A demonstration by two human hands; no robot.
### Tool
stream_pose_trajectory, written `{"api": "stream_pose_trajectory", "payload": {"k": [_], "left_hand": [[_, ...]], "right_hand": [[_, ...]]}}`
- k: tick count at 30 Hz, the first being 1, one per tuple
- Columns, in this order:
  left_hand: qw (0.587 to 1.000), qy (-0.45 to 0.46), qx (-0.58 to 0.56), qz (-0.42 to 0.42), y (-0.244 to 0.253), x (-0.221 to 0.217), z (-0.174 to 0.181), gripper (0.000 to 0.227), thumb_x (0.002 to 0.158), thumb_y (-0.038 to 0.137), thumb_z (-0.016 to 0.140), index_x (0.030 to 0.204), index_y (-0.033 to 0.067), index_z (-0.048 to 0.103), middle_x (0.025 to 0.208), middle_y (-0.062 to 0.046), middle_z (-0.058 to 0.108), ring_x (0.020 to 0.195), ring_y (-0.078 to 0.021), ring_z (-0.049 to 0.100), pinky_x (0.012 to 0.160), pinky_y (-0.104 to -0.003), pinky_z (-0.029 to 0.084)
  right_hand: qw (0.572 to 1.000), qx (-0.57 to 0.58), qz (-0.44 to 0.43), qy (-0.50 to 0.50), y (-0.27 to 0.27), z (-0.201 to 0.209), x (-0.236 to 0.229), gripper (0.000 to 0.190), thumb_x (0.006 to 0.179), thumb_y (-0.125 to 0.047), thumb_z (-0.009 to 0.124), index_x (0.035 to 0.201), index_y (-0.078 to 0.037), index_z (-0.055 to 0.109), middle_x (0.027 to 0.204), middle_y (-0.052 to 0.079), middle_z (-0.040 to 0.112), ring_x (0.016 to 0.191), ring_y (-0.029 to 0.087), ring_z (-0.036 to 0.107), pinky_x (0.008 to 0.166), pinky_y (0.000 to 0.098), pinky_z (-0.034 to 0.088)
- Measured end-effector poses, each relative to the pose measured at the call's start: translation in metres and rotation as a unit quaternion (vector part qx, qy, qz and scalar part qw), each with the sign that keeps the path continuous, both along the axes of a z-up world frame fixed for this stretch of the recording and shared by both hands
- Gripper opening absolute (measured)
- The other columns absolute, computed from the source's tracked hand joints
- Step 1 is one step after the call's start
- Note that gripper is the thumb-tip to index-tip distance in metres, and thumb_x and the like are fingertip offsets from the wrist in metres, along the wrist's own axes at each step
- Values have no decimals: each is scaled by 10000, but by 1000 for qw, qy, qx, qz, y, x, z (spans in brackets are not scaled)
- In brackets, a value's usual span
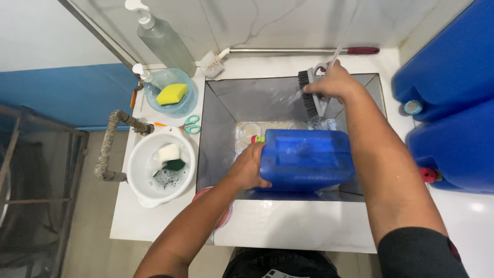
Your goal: The person washes a blue plastic container under running water, scrubs it with a brush, rinses it, and dries it with a cloth. They then use a heat gun to apply a label to the container and wipe it down again.
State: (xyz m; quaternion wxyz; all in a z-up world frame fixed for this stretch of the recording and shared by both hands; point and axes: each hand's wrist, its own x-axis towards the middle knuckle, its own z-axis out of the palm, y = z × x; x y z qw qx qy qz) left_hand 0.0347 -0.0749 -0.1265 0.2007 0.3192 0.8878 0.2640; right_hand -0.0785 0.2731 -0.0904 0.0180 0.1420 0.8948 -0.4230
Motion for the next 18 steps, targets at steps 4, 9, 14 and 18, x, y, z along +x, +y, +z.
{"api": "stream_pose_trajectory", "payload": {"k": [4, 9, 14, 18], "left_hand": [[998, 16, 54, 11, 31, -1, 25, 1254, 489, 409, 1005, 1506, 49, 367, 1465, -214, 471, 1370, -390, 449, 1128, -428, 387], [993, 50, 81, 70, 54, 1, 71, 1232, 492, 436, 977, 1479, 7, 379, 1440, -210, 504, 1351, -387, 475, 1106, -435, 419], [979, 43, 104, 171, 58, -19, 76, 1239, 485, 472, 980, 1454, -15, 381, 1436, -236, 487, 1347, -390, 472, 1117, -442, 406], [970, 38, 117, 210, 53, -18, 61, 1226, 474, 470, 976, 1446, 2, 393, 1428, -225, 494, 1345, -383, 473, 1121, -446, 397]], "right_hand": [[977, 182, 93, 59, -8, 14, 7, 880, 601, -324, 931, 1306, 34, 544, 1067, 263, 692, 997, 410, 684, 894, 426, 547], [971, 225, 77, 6, -41, 71, 35, 958, 656, -328, 860, 1476, -53, 446, 1073, 265, 709, 1040, 445, 681, 916, 473, 531], [966, 243, 85, 7, -95, 87, 62, 855, 801, -401, 827, 1464, -18, 447, 1105, 295, 695, 1071, 458, 663, 944, 491, 519], [948, 233, 117, 183, -85, 51, 70, 800, 775, -312, 824, 1452, -50, 489, 1267, 299, 649, 1115, 466, 638, 931, 501, 508]]}}
